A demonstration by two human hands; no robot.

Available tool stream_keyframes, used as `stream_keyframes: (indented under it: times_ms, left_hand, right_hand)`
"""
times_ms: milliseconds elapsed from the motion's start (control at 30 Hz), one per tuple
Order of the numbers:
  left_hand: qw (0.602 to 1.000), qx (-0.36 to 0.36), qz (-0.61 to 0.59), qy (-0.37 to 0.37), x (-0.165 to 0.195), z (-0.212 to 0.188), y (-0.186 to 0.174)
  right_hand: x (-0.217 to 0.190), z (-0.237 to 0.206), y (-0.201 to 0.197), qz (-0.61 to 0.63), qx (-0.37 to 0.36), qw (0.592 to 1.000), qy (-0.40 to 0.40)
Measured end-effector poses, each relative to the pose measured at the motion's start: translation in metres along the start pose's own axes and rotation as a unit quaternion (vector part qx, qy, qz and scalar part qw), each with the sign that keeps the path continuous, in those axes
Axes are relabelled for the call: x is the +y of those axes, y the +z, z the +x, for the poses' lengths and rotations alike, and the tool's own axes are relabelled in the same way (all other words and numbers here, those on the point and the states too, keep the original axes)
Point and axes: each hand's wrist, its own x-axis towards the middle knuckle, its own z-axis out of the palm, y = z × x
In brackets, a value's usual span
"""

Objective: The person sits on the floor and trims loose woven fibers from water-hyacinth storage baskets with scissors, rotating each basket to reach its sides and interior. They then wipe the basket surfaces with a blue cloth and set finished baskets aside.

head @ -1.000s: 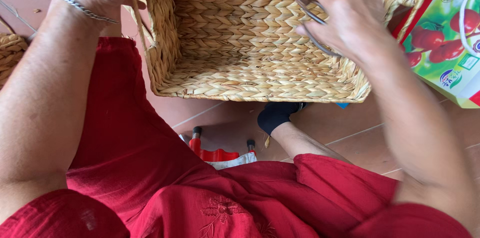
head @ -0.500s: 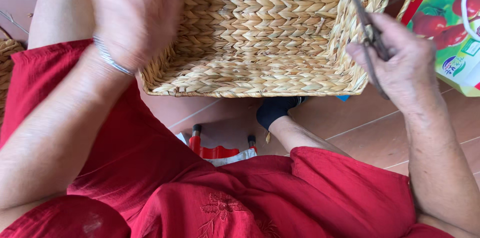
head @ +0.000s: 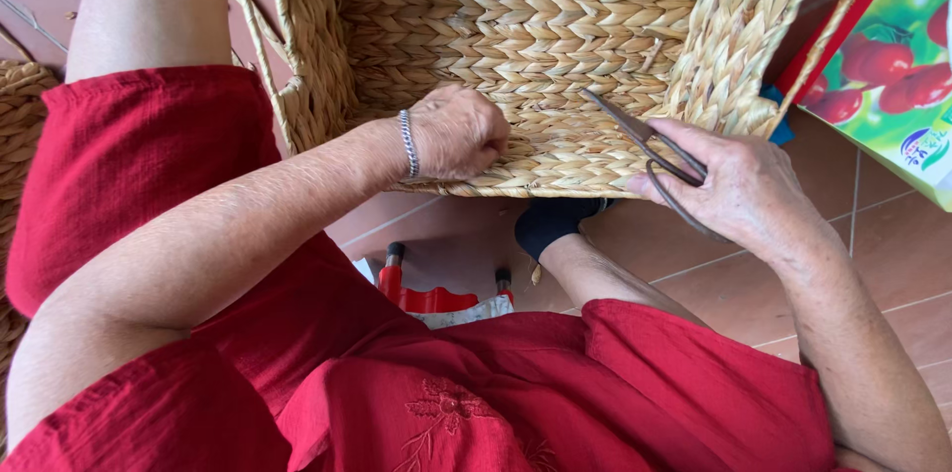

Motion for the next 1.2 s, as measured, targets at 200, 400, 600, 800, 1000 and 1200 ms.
stream_keyframes:
  times_ms: [200, 400, 600, 800, 1000, 1200]
  left_hand:
    - [0.996, -0.003, -0.083, -0.036, -0.013, 0.006, -0.001]
    - [0.967, 0.017, -0.251, -0.048, -0.034, 0.002, -0.003]
    - [0.947, 0.001, -0.319, -0.049, -0.031, 0.002, -0.015]
    - [0.944, -0.029, -0.319, -0.077, -0.031, -0.001, -0.03]
    - [0.95, -0.007, -0.309, -0.051, -0.032, -0.002, -0.03]
    - [0.94, -0.02, -0.333, -0.076, -0.034, -0.004, -0.033]
  right_hand:
    - [-0.011, 0.004, -0.002, -0.012, -0.035, 0.999, -0.027]
    - [-0.033, 0.007, 0.0, -0.031, -0.151, 0.988, -0.015]
    - [-0.055, 0.016, 0.014, -0.104, -0.205, 0.971, -0.058]
    - [-0.065, 0.034, 0.026, -0.11, -0.222, 0.965, -0.082]
    - [-0.074, 0.041, 0.032, -0.123, -0.234, 0.959, -0.103]
    - [-0.068, 0.04, 0.033, -0.097, -0.211, 0.96, -0.156]
